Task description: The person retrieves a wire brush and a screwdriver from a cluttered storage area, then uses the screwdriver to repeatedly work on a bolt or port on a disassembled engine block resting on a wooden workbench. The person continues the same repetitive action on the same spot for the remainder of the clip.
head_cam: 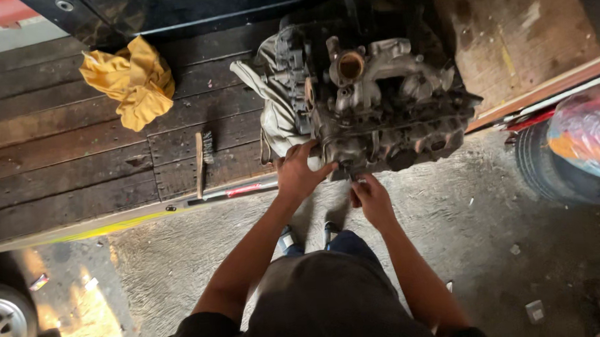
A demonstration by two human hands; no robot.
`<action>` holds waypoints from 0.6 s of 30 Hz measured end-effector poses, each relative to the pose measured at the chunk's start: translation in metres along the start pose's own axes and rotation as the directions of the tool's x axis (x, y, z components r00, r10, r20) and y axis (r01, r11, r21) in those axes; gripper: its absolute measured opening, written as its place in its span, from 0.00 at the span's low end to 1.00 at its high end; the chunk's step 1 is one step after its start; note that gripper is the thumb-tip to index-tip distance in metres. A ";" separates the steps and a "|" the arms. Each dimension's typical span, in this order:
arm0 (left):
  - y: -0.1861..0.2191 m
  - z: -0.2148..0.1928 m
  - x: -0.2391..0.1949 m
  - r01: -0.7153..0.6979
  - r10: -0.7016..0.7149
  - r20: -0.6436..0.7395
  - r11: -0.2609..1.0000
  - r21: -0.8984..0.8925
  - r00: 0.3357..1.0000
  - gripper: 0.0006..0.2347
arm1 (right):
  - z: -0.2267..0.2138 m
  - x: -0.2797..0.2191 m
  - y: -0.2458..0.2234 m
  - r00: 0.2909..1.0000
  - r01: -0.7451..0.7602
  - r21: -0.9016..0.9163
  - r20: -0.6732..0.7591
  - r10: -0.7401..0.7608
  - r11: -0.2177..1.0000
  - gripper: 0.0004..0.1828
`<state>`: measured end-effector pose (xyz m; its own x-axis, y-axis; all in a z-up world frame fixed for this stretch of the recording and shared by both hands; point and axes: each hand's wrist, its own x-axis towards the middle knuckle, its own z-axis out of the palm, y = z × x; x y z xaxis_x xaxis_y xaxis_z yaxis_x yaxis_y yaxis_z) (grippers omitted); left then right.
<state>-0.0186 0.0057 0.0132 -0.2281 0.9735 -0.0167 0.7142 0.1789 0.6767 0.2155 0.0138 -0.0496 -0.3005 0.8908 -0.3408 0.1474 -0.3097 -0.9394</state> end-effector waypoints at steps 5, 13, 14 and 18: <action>0.001 0.009 -0.004 -0.009 0.006 -0.084 0.999 -0.035 0.996 0.34 | -0.006 0.008 -0.006 0.998 0.028 -0.188 -0.041 -0.036 0.982 0.10; -0.005 0.042 -0.015 -0.013 -0.022 -0.203 0.986 -0.166 0.979 0.32 | -0.028 0.014 -0.024 0.969 0.228 -0.666 0.088 -0.229 0.711 0.14; -0.006 0.046 -0.013 -0.032 -0.002 -0.231 0.990 -0.141 0.973 0.32 | -0.031 0.016 -0.025 0.961 0.263 -0.628 0.107 -0.253 0.733 0.14; -0.012 0.061 -0.014 -0.022 -0.010 -0.276 0.993 -0.115 0.961 0.30 | -0.035 0.019 -0.023 0.920 0.387 -0.574 0.180 -0.350 0.722 0.12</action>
<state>0.0162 -0.0017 -0.0394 -0.4096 0.8943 0.1804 0.6386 0.1399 0.7567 0.2391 0.0498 -0.0333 -0.4972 0.8676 0.0081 0.5308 0.3115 -0.7882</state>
